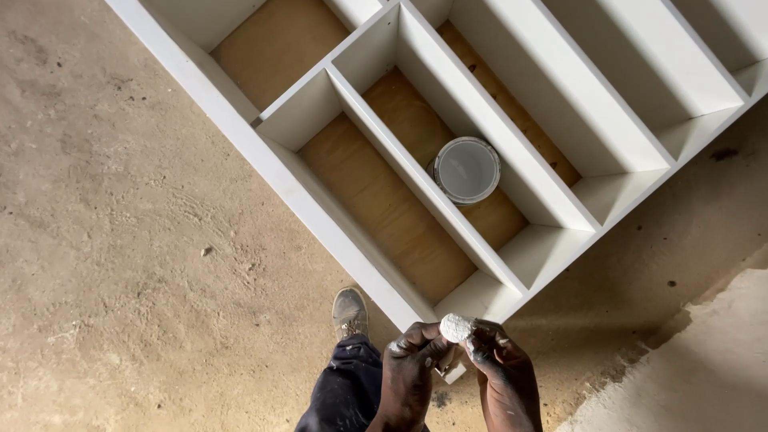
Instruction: Applying filler material to the edges of a white shelf unit using a rag to smooth out joints and edges.
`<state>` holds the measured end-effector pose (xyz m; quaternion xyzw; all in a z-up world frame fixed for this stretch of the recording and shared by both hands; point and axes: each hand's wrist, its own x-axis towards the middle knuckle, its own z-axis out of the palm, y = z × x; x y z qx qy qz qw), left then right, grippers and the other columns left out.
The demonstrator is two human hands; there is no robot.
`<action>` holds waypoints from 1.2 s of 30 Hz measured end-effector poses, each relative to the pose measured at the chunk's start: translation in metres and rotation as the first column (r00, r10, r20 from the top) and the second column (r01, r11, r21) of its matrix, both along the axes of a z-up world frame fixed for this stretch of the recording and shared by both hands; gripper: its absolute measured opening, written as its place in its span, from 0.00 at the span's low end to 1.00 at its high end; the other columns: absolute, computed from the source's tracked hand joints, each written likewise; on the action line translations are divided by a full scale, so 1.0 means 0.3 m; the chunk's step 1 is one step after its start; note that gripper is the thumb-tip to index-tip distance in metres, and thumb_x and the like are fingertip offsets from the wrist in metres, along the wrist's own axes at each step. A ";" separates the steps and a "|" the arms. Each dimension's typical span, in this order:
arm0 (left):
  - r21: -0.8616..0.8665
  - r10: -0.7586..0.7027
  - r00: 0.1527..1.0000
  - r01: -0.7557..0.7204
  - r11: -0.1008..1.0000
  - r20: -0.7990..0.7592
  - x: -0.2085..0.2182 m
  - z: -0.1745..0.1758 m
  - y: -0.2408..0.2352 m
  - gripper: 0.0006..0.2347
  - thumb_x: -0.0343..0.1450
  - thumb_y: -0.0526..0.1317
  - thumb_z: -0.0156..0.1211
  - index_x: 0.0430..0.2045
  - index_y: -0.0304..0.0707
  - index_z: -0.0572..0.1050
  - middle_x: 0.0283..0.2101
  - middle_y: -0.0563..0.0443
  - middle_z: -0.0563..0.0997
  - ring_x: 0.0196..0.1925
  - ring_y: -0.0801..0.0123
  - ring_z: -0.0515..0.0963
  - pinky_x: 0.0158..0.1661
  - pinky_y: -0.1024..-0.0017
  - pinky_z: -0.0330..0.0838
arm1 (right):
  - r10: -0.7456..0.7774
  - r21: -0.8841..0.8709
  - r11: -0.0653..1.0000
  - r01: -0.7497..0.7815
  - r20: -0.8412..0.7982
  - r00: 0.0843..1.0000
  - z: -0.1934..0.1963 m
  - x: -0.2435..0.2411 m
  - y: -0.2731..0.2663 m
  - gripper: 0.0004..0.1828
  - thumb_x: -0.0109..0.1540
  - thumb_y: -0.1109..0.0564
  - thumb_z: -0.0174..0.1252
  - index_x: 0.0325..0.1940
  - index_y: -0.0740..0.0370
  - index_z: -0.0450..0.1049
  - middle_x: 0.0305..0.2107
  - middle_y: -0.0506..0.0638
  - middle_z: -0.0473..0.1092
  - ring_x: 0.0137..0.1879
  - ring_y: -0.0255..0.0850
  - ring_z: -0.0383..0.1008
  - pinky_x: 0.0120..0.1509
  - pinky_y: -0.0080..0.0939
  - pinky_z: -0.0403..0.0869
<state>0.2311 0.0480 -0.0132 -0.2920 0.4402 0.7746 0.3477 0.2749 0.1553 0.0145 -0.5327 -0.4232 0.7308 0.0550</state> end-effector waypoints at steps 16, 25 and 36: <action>0.040 -0.128 0.990 0.126 0.991 0.060 -0.230 -0.055 0.003 0.06 0.71 0.24 0.63 0.23 0.28 0.76 0.18 0.39 0.77 0.22 0.59 0.76 0.28 0.65 0.68 | -0.083 0.222 0.975 -0.012 0.414 0.907 0.004 -0.231 -0.054 0.12 0.59 0.67 0.62 0.47 0.71 0.81 0.39 0.66 0.82 0.41 0.53 0.82 0.40 0.55 0.82; -0.022 -0.052 0.999 0.052 0.998 0.014 -0.193 -0.072 0.065 0.06 0.71 0.23 0.60 0.23 0.28 0.75 0.16 0.43 0.72 0.19 0.65 0.67 0.26 0.67 0.64 | -0.020 0.181 0.983 -0.033 0.283 0.959 -0.089 -0.167 0.006 0.16 0.57 0.70 0.63 0.50 0.75 0.81 0.45 0.66 0.82 0.50 0.54 0.83 0.55 0.50 0.82; -0.066 0.012 1.000 -0.013 0.998 -0.008 0.079 -0.093 0.298 0.08 0.74 0.27 0.61 0.23 0.30 0.75 0.16 0.46 0.71 0.19 0.68 0.66 0.25 0.71 0.60 | 0.075 0.102 0.993 -0.057 -0.182 0.980 -0.245 0.089 0.241 0.09 0.60 0.70 0.62 0.44 0.75 0.74 0.38 0.66 0.78 0.45 0.49 0.79 0.51 0.43 0.78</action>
